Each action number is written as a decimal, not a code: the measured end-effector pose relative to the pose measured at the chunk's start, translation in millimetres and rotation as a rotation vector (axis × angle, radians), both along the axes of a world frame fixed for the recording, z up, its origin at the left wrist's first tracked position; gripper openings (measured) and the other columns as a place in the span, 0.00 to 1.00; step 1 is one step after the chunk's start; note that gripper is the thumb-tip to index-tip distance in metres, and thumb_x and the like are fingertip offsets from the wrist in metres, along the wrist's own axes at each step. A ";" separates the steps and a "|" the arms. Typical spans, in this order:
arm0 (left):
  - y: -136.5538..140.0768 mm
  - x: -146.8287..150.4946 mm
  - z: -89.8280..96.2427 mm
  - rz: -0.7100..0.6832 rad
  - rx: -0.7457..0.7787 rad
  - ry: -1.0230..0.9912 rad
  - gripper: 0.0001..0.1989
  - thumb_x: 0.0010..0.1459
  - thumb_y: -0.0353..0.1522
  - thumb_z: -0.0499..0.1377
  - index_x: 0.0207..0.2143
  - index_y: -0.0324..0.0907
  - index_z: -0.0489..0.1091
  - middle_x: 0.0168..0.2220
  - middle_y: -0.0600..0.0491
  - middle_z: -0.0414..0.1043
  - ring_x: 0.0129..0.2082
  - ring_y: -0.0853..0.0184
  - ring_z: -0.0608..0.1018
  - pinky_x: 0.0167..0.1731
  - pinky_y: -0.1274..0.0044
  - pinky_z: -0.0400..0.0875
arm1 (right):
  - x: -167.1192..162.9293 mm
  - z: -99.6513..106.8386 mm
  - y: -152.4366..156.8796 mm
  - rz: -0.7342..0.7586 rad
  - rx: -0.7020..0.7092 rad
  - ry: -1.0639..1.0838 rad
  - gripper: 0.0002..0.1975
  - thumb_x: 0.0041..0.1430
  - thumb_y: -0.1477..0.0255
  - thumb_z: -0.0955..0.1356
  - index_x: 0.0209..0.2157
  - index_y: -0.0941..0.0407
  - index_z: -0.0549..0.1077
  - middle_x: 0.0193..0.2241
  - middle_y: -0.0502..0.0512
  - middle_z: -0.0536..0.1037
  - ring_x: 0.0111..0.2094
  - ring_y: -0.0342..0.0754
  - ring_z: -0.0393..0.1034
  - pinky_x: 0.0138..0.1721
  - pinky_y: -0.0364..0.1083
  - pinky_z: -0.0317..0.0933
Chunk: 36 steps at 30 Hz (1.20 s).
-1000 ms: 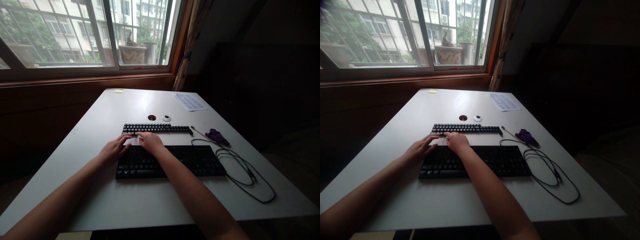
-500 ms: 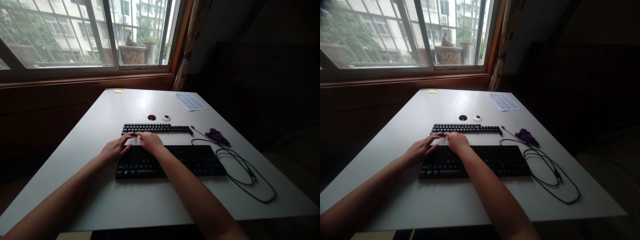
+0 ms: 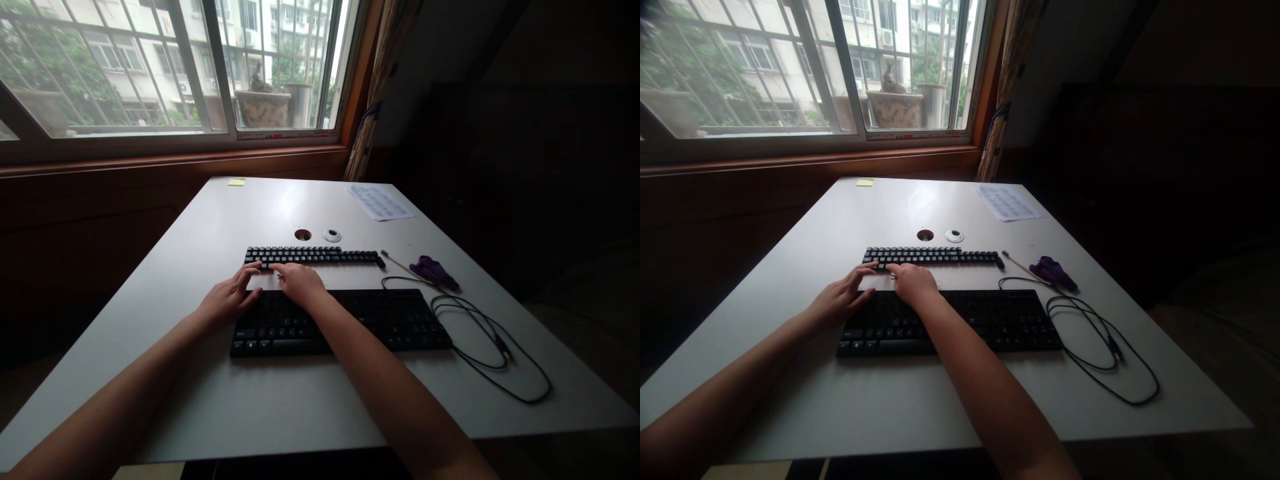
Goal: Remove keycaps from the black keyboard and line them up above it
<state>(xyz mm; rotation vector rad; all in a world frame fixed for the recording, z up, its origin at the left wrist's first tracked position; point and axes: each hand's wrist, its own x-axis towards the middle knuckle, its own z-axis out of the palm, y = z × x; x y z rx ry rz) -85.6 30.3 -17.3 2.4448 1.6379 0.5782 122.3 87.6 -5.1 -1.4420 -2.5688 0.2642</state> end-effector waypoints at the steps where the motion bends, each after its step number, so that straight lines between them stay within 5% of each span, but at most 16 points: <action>1: 0.1 0.0 -0.1 0.000 -0.001 0.001 0.18 0.66 0.42 0.48 0.57 0.51 0.56 0.67 0.52 0.54 0.54 0.56 0.75 0.47 0.67 0.73 | 0.0 0.0 0.0 -0.001 0.001 0.003 0.24 0.64 0.70 0.60 0.60 0.40 0.64 0.50 0.50 0.77 0.45 0.50 0.73 0.45 0.48 0.63; 36: -1.4 0.1 4.8 -0.042 -0.046 -0.003 0.18 0.66 0.42 0.48 0.57 0.52 0.57 0.65 0.54 0.58 0.57 0.59 0.72 0.52 0.68 0.70 | -0.8 3.5 -0.9 -0.016 -0.027 -0.001 0.25 0.64 0.70 0.60 0.61 0.40 0.62 0.51 0.51 0.76 0.46 0.51 0.73 0.44 0.48 0.64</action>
